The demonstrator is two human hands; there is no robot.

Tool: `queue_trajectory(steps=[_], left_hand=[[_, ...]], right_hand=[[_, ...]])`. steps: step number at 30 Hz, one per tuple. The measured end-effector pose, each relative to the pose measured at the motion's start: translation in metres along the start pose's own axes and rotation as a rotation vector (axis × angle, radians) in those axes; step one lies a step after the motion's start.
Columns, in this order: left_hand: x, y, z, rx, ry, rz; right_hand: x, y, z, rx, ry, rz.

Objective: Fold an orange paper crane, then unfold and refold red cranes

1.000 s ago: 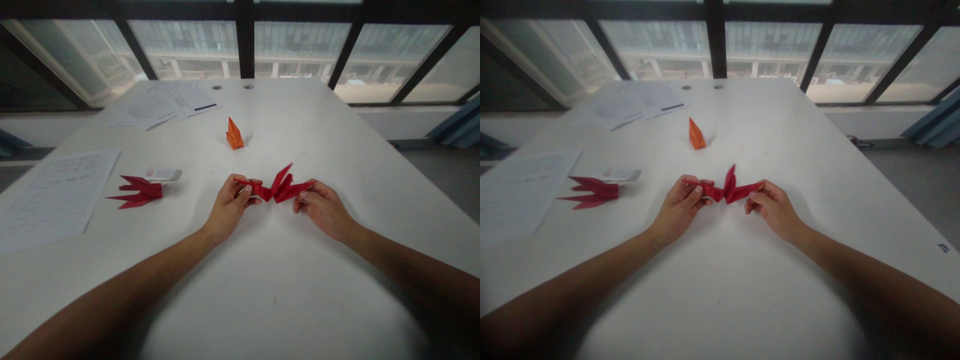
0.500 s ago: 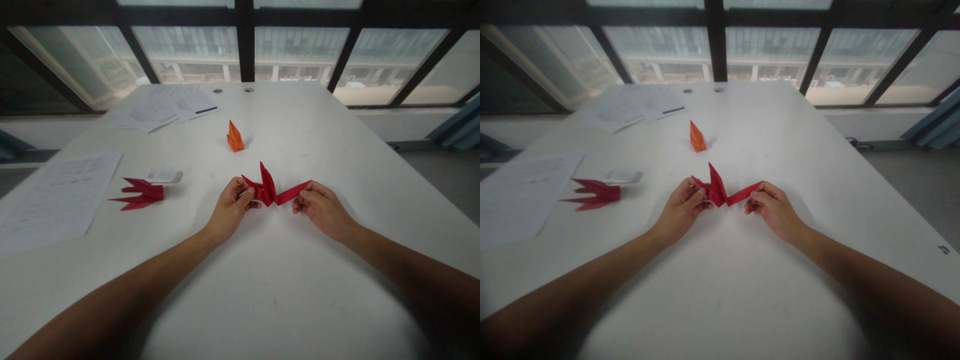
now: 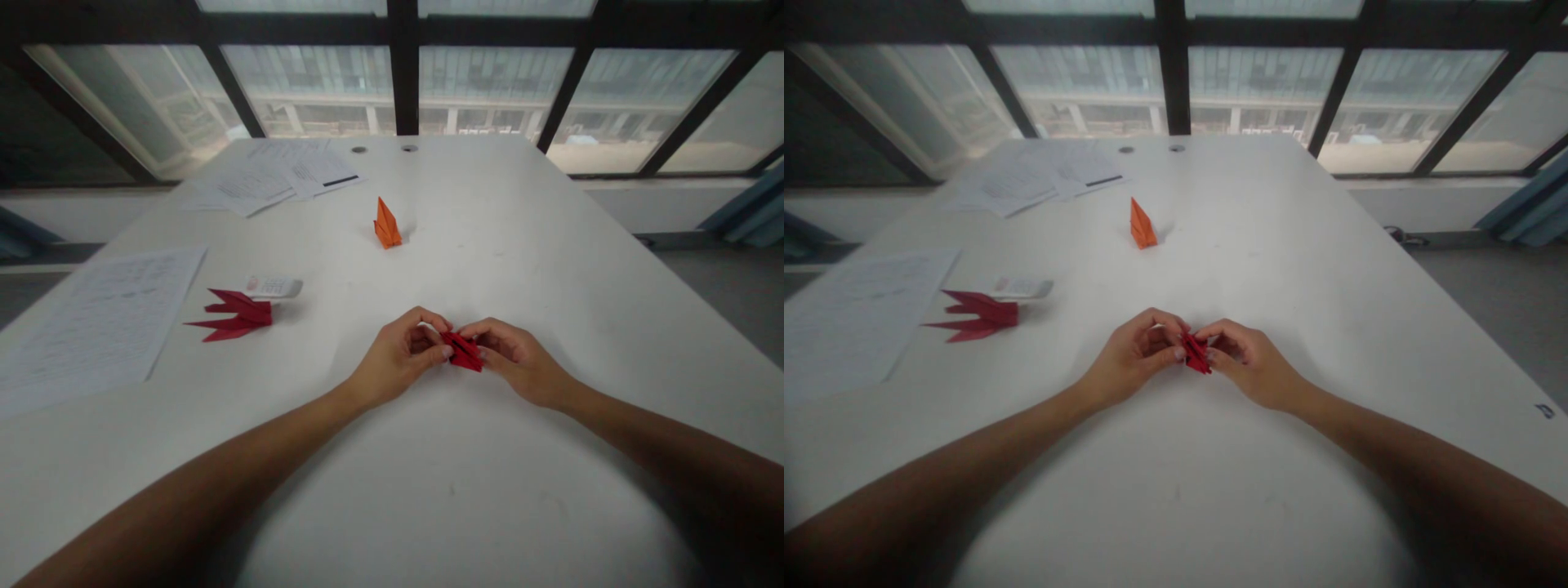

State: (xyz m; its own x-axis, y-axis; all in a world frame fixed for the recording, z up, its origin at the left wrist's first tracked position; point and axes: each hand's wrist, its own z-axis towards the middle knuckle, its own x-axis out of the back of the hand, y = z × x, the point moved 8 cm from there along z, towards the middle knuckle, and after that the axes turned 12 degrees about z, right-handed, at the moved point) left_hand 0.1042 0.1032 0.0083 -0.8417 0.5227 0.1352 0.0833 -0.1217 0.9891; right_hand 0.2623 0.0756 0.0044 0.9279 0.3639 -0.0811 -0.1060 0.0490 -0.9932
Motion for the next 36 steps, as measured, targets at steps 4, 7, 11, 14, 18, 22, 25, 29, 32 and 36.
queue_trajectory(steps=[4, 7, 11, 14, 18, 22, 25, 29, 32, 36], left_hand=[[-0.001, 0.005, 0.0, -0.05, 0.007, 0.118], [-0.001, 0.014, -0.002, -0.13, 0.02, 0.289], [-0.005, 0.023, -0.005, -0.203, 0.009, 0.476], [-0.005, 0.021, -0.005, -0.179, 0.011, 0.527], [-0.003, 0.016, -0.004, -0.142, 0.039, 0.494], [0.002, 0.013, -0.002, -0.123, 0.094, 0.418], [0.005, 0.012, -0.002, -0.12, 0.123, 0.381], [0.006, 0.011, -0.002, -0.114, 0.137, 0.365], [0.007, 0.008, -0.001, -0.091, 0.139, 0.356], [0.002, 0.007, -0.002, -0.093, 0.099, 0.346]], right_hand=[[0.003, 0.0, 0.0, 0.014, 0.035, -0.026], [0.004, -0.001, 0.001, 0.006, 0.068, -0.019], [0.003, -0.003, 0.003, -0.044, 0.105, 0.071], [0.0, -0.003, 0.003, -0.079, 0.112, 0.12], [-0.002, -0.003, 0.001, -0.063, 0.114, 0.135], [-0.004, -0.001, -0.001, -0.052, 0.111, 0.175], [-0.006, 0.001, -0.001, -0.067, 0.098, 0.22], [-0.006, 0.004, -0.001, -0.085, 0.102, 0.28], [-0.004, 0.004, -0.001, -0.069, 0.139, 0.28], [0.002, 0.001, -0.001, -0.031, 0.212, 0.25]])
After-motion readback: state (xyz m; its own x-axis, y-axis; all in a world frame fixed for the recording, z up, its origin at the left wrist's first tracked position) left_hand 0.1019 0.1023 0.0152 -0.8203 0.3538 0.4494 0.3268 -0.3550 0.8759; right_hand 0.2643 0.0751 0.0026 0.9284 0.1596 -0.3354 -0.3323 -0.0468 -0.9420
